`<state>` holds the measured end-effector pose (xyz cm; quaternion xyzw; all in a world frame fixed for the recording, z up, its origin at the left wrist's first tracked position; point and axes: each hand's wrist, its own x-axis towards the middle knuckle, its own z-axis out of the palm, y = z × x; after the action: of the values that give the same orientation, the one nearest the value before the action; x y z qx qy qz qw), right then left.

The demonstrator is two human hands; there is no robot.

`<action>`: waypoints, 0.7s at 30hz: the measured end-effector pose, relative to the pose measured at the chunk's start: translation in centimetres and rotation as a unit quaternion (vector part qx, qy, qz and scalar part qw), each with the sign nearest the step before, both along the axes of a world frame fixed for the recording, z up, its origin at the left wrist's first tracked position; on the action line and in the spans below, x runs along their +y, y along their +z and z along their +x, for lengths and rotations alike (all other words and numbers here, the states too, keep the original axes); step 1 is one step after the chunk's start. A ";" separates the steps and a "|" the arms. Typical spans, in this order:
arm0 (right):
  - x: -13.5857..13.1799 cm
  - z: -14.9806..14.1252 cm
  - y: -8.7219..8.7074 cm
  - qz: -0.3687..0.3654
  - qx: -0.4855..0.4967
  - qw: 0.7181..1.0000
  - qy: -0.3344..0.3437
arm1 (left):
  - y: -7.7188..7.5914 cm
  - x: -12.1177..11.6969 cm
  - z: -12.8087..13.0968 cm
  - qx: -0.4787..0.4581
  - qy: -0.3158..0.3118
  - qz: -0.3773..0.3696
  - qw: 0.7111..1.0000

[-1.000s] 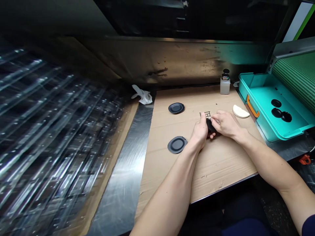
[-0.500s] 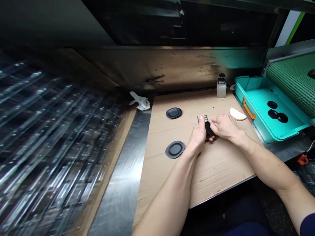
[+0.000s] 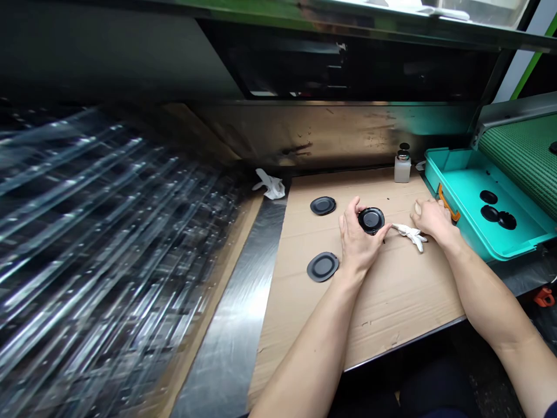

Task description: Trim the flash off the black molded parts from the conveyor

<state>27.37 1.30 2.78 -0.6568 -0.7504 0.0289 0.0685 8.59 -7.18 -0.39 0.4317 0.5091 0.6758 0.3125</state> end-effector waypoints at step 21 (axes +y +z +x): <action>-0.8 -2.1 0.7 -0.029 0.379 0.923 0.068 | -1.8 0.8 -0.5 0.242 0.046 -0.007 0.969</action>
<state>25.30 0.47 3.51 -0.5463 -0.7099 0.3015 0.3267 8.04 -6.39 -2.19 0.5561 0.5937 0.5614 0.1521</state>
